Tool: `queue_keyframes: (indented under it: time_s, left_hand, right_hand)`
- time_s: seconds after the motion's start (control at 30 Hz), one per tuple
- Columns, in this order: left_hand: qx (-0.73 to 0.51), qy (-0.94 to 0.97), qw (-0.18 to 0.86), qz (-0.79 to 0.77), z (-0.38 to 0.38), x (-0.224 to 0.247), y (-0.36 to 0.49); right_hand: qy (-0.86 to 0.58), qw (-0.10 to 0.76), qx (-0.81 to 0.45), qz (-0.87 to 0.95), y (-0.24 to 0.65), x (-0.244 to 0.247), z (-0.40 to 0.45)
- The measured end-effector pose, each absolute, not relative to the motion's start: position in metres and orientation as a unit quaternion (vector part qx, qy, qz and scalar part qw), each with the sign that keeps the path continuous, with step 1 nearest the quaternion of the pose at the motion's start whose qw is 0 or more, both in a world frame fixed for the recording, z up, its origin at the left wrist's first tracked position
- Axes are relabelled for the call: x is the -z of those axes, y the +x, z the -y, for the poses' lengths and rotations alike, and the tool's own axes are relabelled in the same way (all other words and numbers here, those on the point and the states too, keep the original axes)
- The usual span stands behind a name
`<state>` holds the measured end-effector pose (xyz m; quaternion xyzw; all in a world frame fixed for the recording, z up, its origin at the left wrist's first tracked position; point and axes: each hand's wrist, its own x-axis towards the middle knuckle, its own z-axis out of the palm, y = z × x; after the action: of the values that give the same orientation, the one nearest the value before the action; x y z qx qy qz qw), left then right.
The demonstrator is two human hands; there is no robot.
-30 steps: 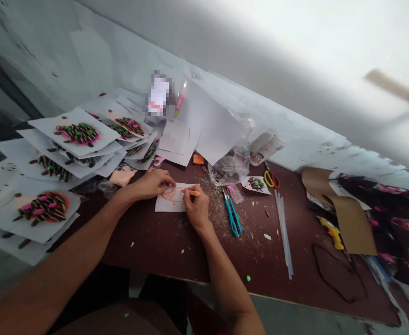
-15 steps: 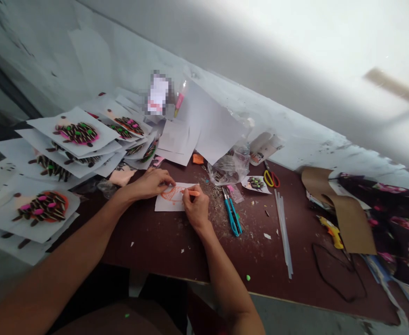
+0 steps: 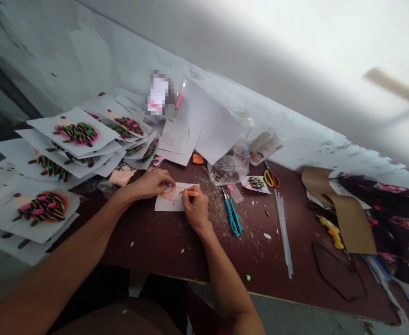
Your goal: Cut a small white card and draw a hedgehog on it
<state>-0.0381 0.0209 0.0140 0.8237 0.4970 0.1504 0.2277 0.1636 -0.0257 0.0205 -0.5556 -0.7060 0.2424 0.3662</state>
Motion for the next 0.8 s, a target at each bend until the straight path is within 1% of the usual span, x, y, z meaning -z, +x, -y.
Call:
queue_keyframes:
  time_s: [0.23, 0.43, 0.8]
  left_hand:
    - [-0.156, 0.826, 0.226, -0.492, -0.0209, -0.0127, -0.0388]
    - [-0.150, 0.825, 0.226, -0.496, -0.0209, -0.0144, -0.0379]
    - [-0.135, 0.826, 0.227, -0.499, -0.0204, -0.0180, -0.0366]
  right_hand:
    - [-0.551, 0.369, -0.268, 0.699, 0.1623, -0.0200, 0.0267]
    - [-0.569, 0.406, -0.255, 0.668, 0.1676, -0.0219, 0.0226]
    - [-0.564, 0.390, -0.251, 0.683, 0.1696, -0.0181, 0.0196]
